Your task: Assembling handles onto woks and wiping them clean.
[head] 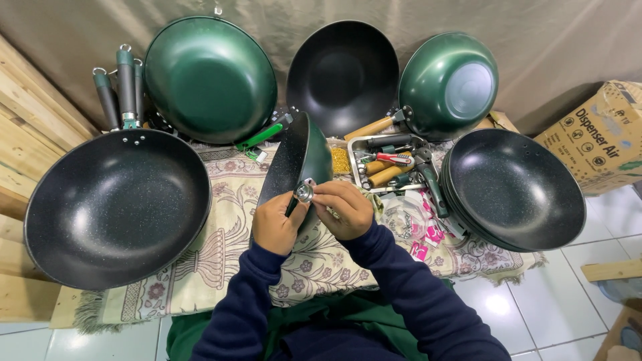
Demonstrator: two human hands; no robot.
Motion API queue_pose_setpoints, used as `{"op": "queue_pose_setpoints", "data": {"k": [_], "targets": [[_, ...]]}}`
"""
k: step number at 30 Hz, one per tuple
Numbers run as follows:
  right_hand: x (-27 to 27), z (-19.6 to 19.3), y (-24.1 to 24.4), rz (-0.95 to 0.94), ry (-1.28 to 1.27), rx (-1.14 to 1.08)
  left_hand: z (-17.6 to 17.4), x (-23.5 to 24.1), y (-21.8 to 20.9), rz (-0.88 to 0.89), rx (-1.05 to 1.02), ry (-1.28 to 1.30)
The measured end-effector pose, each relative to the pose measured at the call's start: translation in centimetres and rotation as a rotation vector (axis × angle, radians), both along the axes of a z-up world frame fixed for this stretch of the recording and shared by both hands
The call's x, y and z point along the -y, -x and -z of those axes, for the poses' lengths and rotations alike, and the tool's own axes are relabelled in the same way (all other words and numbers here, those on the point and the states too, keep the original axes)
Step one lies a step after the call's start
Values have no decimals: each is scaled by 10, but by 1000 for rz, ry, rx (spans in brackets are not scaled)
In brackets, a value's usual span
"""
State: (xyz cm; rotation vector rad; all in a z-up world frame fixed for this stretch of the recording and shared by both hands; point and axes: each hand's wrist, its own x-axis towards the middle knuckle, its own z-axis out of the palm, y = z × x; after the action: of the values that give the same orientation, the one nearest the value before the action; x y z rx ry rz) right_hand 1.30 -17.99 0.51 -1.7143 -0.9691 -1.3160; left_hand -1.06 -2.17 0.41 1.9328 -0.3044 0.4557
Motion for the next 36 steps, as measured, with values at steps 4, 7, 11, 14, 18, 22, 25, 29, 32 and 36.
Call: {"op": "queue_pose_setpoints", "data": {"k": [4,7,11,14,18,22,25,29,32,36], "targets": [[2,5,-1,-4,2,-12,4,0,-1,-2,0,-1],[3,5,-1,-17,-12,-27,7,0,-3,-18,-4,-13],[4,2,1,-46,-16,-104,5,0,-2,-15,-18,-4],[5,0,0,-55,-7,-126,10,-1,-4,-15,-16,-5],[6,1,-2,-62,20,-139,11,-1,-4,-18,-7,-7],[11,7,-6,-71,35,-151,11,-1,-4,-11,-29,5],[14,13,-9,-74,44,-136,9,0,-3,-12,-15,-4],[15,17,-9,-73,58,-135,1,2,1,-10,-27,8],[16,21,-11,-75,60,-131,5,1,1,-12,-29,11],[14,16,-7,-23,89,-105,4,1,2,-4,-26,2]]}}
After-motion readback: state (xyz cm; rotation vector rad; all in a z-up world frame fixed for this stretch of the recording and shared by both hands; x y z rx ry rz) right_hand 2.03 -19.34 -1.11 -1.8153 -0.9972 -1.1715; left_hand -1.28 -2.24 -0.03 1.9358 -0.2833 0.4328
